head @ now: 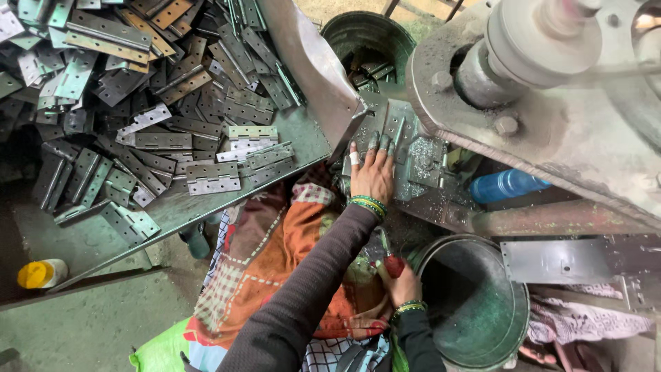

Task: The person operates a manual press machine to process metal hinge parts. They pick a hinge from a pile, place it in the machine, and pull a lever to activate the press. The processed hinge is then removed and placed back into the pile. This cycle is repeated continuously.

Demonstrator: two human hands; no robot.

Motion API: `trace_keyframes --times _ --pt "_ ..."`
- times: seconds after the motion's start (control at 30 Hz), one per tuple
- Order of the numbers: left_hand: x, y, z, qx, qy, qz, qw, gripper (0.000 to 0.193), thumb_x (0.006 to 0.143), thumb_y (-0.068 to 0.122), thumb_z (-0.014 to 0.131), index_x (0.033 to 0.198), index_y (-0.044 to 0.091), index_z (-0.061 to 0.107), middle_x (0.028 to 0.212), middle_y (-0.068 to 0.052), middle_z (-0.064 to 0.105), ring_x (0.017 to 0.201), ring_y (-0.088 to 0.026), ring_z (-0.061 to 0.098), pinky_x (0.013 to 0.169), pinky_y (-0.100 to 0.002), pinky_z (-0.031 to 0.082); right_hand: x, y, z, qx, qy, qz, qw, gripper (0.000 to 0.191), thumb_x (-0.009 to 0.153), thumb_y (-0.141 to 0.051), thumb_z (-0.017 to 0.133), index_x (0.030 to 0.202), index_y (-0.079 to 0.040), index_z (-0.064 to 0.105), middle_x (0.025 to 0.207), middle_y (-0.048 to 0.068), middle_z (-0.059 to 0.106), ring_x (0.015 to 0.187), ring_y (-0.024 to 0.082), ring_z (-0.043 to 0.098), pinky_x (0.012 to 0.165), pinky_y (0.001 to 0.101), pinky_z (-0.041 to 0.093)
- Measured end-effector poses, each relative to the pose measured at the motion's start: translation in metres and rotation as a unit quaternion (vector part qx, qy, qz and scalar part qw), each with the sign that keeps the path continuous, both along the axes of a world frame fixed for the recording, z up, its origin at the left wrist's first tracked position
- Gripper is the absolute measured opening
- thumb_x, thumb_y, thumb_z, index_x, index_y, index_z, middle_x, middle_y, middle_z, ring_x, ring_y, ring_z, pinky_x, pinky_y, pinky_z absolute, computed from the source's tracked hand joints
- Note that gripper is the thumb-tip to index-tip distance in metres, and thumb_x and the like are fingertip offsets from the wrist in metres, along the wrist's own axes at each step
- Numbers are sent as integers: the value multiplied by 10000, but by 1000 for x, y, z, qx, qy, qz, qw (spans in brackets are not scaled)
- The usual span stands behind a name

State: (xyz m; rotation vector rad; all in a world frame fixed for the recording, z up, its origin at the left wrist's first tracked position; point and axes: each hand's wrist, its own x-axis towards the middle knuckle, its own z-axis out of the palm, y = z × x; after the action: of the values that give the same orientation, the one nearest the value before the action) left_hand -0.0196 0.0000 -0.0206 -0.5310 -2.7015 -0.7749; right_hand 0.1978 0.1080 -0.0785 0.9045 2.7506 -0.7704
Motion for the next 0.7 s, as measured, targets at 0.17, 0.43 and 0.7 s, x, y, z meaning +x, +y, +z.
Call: trace_keyframes --times 0.17,0.43,0.7 --pt "8 -13 2 -16 27 -14 999 361 967 189 496 1273 86 658 1263 -67 614 1298 -278 537 1251 -642 132 1 10 -7 -46 -33 -3 998 626 751 -584 735 1171 -122 702 1068 227 748 1038 435 696 864 483 557" --pt "-20 14 -22 2 -28 -12 1000 350 1025 232 484 1293 76 647 1339 -85 599 1365 -298 509 1206 -621 204 -14 27 64 -24 -139 28 990 656 812 -644 706 1189 -109 661 965 258 767 965 435 725 851 487 574" --pt "-17 11 -21 -37 3 -11 999 392 971 196 498 1325 63 603 1396 -108 566 1373 -299 483 1174 -643 253 12 19 -51 -36 42 14 998 634 767 -581 776 1169 -96 706 1057 254 733 1009 446 707 808 492 575"
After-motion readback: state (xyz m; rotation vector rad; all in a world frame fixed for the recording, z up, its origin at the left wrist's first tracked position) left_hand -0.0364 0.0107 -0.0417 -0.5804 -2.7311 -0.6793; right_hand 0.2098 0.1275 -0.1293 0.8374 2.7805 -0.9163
